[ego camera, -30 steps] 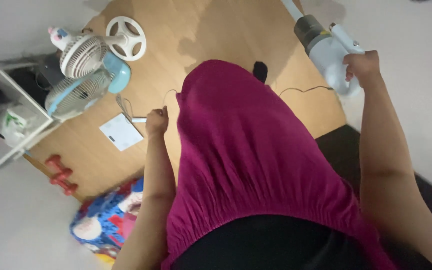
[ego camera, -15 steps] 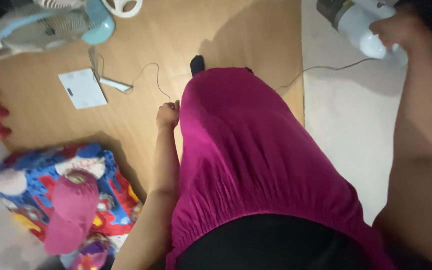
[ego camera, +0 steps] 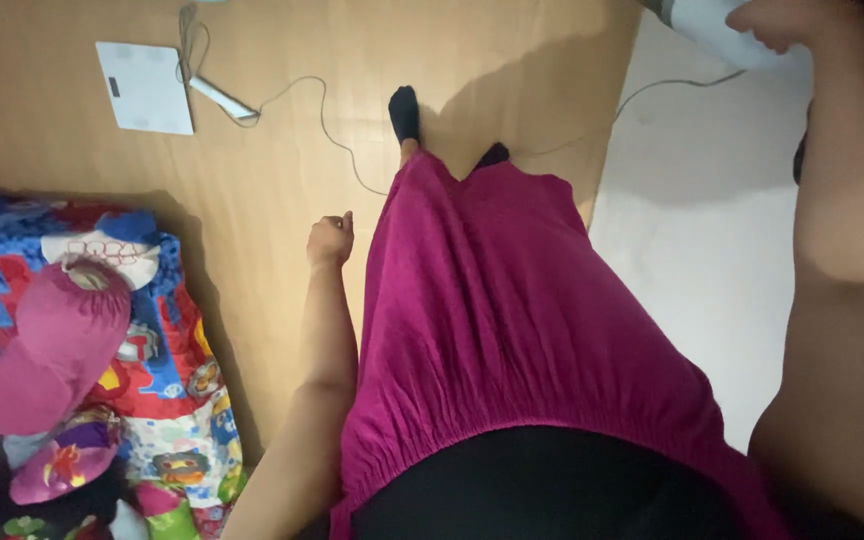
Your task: Reassembling a cordless vacuum cleaner by connecting the floor head, extension tube, and motor unit while sitting on the floor.
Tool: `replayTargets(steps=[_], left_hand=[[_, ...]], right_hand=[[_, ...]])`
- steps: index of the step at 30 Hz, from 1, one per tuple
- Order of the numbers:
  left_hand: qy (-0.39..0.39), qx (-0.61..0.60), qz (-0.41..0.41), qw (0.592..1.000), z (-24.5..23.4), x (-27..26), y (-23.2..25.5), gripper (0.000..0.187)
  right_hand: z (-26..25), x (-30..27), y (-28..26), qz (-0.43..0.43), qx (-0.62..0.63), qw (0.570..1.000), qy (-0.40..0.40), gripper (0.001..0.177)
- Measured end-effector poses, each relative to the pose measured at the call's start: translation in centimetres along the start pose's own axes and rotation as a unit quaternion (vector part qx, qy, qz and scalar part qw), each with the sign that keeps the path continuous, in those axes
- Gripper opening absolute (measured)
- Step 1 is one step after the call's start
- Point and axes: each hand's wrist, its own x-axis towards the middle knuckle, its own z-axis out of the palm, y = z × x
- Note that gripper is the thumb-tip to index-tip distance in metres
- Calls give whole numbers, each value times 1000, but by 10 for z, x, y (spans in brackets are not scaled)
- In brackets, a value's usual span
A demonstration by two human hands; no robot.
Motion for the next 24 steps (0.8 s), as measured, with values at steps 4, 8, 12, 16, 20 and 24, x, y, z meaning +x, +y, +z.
replayTargets(steps=[4, 8, 12, 16, 20, 24], left_hand=[[-4, -24, -23, 999, -22, -9, -4, 59], [0, -16, -14, 1000, -33, 11, -14, 57], [-8, -20, -8, 1000, -52, 29, -22, 57], [-16, -11, -4, 1000, -84, 41, -29, 58], [-10, 20, 38, 999, -112, 80, -50, 59], [-32, 75, 35, 996, -150, 114, -58, 57]], right_hand=[[-13, -14, -63, -56, -34, 998, 25, 38], [5, 27, -82, -90, 4, 996, 5, 43], [5, 12, -117, -94, -30, 995, 16, 39], [3, -26, -143, -35, 8, 999, -22, 29], [21, -35, -134, 20, 51, 998, -37, 21], [59, -42, -109, 105, 77, 989, -73, 38]])
